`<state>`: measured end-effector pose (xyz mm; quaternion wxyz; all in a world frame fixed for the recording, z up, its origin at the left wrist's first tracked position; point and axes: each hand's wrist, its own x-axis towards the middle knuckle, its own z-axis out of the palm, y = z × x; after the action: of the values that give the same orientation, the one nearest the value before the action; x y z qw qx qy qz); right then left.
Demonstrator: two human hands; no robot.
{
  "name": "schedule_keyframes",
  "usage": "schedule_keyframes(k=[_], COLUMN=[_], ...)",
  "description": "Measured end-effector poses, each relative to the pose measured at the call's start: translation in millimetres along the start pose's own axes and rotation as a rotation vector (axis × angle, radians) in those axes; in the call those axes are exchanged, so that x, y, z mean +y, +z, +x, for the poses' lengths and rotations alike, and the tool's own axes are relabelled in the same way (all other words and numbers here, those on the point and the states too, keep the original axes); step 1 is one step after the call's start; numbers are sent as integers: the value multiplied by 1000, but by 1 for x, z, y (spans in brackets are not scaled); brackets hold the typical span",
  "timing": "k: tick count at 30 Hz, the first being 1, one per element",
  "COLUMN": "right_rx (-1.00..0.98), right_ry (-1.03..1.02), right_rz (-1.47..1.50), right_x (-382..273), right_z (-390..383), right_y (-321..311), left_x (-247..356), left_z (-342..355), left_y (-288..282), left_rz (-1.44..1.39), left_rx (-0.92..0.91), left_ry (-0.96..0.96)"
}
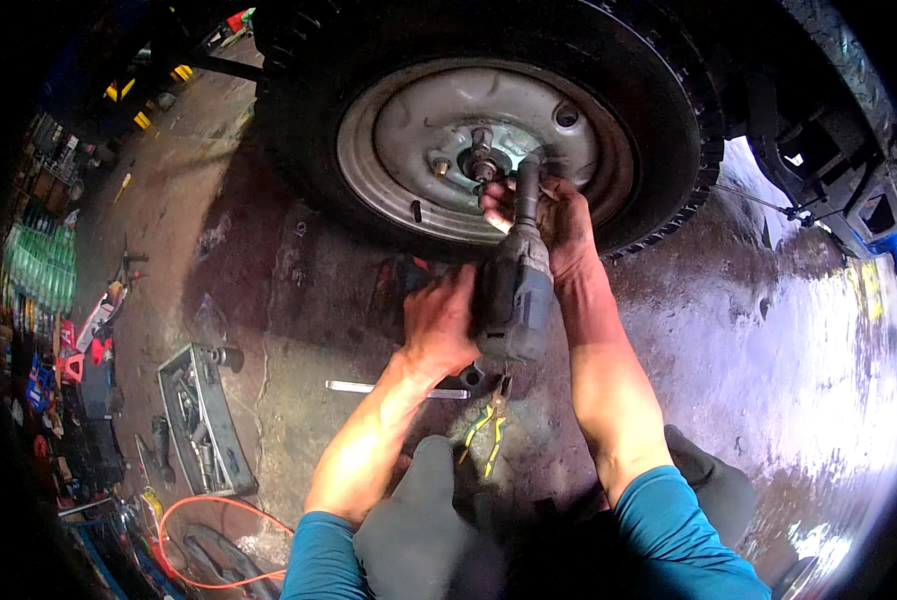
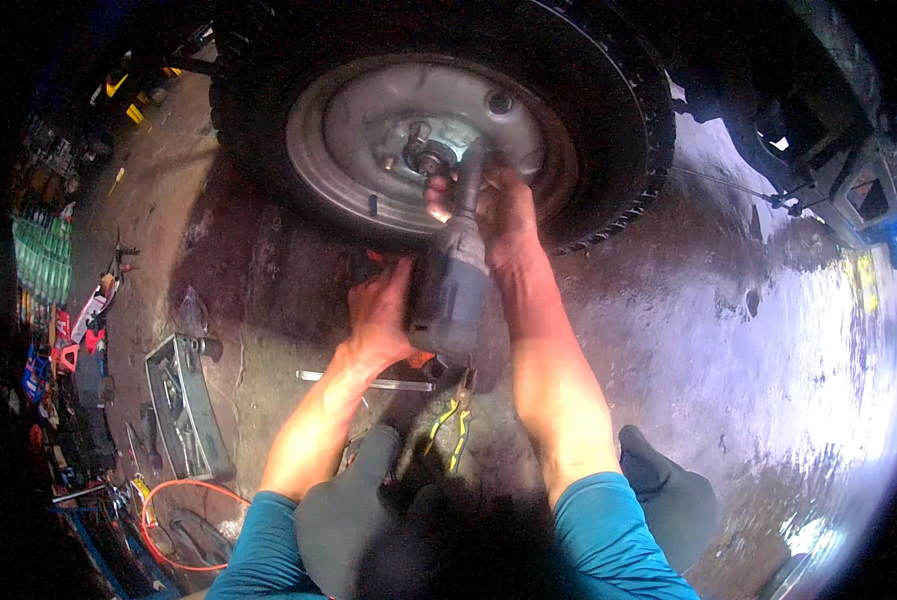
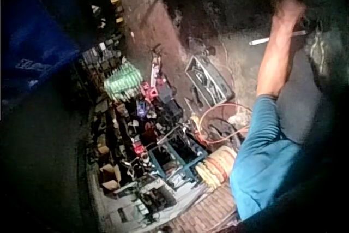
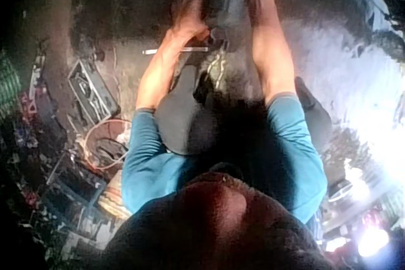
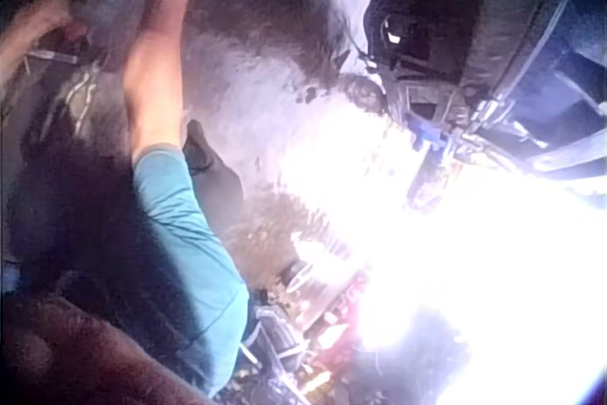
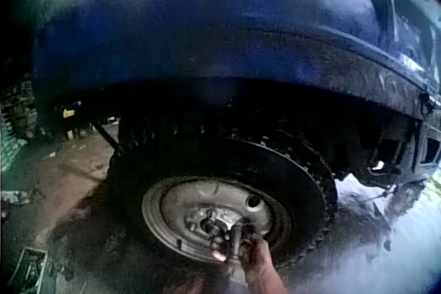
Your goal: The person removes a wheel hub cap with a metal bar, extracts a cotter pin with pliers, and unscrews an axle nut using an impact wrench. Then, the person attaches a hub puller tool onto the wheel hub by hand.
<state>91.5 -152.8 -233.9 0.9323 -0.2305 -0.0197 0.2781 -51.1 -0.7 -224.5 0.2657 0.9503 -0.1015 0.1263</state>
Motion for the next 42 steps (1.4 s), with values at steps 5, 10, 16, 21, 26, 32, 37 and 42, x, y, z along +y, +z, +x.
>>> schedule_keyframes(k=[5,10,16,21,26,32,37,42], right_rx=[28,12,417,743,825,825,754,568], right_ry=[21,81,82,397,480,533,401,520], right_rz=[63,164,56,350,288,264,298,60], right_x=[1,8,107,217,280,302,312,320], right_z=[-6,-8,-45,-83,-107,-105,-117,-110], right_y=[11,13,14,0,14,3,8,9], left_x=[-4,-1,-7,-35,-50,-69,-79,-101], left_z=[-12,-24,-94,-151,-193,-209,-218,-238], left_y=[9,-8,-61,-103,-128,-124,-127,-122], left_rz=[-77,-97,-53,70,46,110,166,260], left_rx=[-19,51,-216,-514,-576,-633,-658,-510], left_ry=[-43,16,-91,-261,-327,-305,-258,-157])
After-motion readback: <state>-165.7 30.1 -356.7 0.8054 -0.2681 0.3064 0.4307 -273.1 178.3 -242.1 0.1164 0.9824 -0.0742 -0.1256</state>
